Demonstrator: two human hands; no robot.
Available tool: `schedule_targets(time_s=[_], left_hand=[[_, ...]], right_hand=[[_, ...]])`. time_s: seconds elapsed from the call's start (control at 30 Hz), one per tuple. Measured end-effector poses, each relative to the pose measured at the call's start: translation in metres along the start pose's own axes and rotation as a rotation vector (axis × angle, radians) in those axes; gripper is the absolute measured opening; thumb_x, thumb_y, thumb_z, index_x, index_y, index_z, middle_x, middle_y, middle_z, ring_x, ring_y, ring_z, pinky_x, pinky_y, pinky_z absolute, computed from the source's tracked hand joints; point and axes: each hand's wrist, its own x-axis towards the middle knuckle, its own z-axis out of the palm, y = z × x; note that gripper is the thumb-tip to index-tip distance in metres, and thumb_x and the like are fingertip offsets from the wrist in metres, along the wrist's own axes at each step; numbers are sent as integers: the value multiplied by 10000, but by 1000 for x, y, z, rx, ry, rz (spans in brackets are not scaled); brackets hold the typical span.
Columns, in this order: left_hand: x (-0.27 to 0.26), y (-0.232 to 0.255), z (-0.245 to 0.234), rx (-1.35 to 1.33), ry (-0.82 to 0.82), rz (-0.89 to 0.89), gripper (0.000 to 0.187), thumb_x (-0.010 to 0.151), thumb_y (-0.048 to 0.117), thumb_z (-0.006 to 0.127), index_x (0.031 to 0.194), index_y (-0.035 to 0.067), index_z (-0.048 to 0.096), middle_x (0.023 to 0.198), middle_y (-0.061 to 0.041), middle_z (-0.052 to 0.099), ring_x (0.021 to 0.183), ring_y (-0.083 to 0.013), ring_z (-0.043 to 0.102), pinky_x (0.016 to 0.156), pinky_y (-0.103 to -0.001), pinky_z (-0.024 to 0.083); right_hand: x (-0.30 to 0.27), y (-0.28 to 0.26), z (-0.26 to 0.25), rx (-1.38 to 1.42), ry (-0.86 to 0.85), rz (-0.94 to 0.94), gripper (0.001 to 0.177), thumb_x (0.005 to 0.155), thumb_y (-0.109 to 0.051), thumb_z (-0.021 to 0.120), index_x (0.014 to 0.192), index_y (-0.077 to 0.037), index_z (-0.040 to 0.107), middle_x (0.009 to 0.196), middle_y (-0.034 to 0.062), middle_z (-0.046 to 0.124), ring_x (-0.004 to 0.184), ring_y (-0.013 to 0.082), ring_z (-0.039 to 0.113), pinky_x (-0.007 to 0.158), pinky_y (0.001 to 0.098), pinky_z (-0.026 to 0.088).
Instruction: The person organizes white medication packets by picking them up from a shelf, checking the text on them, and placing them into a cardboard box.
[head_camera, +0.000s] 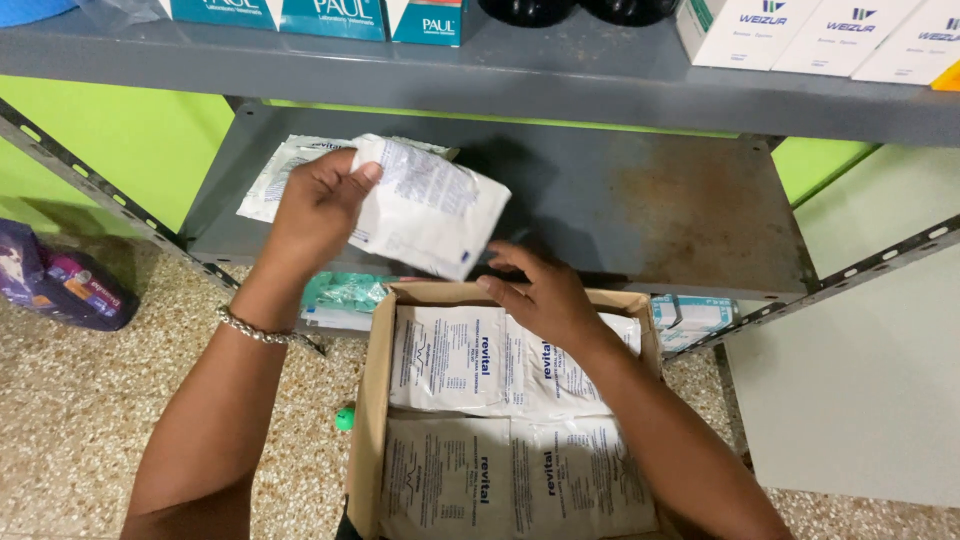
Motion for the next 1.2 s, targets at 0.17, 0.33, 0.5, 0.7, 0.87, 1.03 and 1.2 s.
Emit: schedule_targets(time_s=[0.17, 0.33, 0.5, 0.7, 0.87, 1.03, 1.2], left_hand=[[-27, 45, 39, -61, -82, -77, 197, 1057, 152, 610, 939, 65, 740, 631, -3, 620, 599, -64, 540, 669, -193, 465], [-41, 46, 49, 17, -41, -23, 196, 1077, 148, 594, 1015, 57, 756, 653, -56, 647, 642, -80, 509, 679, -254, 490], [-61, 31, 60, -124, 11, -135, 181, 1066, 136, 592, 1028, 44, 744, 663, 1, 600, 637, -59, 492, 657, -192, 437], [-92, 99, 96, -195, -69, -277, 219, 797, 32, 848, 1001, 3, 774, 811, -79, 748, 716, -111, 604, 721, -254, 473], [-95, 102, 88, -158, -26, -319, 163, 816, 33, 831, 973, 14, 791, 767, -92, 756, 676, -100, 604, 673, -230, 456], [-104, 118, 87, -173, -76, -307, 165, 759, 2, 863, 917, 21, 818, 694, -89, 737, 657, -101, 585, 652, -235, 466], [-109, 105, 84, -148, -33, -282, 131, 779, 31, 866, 893, 15, 804, 674, -78, 704, 640, -105, 554, 628, -236, 437]], right_hand=[[-2, 29, 0, 624, -21, 30, 635, 908, -338, 778, 1455, -143, 519, 1321, 121, 684, 1245, 262, 623, 1063, 469, 510], [-3, 25, 3, 834, 2, 19, 404, 932, -255, 641, 1274, -46, 597, 1114, 125, 711, 1111, 224, 674, 1024, 432, 525], [1, -2, 2, 802, 182, 48, 239, 1017, -226, 671, 1120, -11, 693, 936, 100, 766, 910, 115, 696, 876, 324, 574], [-1, -14, -3, 677, 267, 243, 217, 948, -264, 792, 967, -52, 751, 772, 59, 743, 772, 88, 681, 793, 271, 547], [-9, -21, -3, 636, 217, 240, 129, 867, -146, 851, 942, -69, 780, 783, 105, 768, 759, 132, 701, 774, 299, 555], [-9, -22, -15, 581, 220, 219, 101, 904, -153, 820, 959, -81, 775, 809, 109, 772, 734, 136, 702, 770, 309, 553], [-8, -21, -15, 549, 217, 260, 112, 920, -210, 801, 940, -101, 784, 754, 87, 756, 657, 133, 706, 701, 278, 542]])
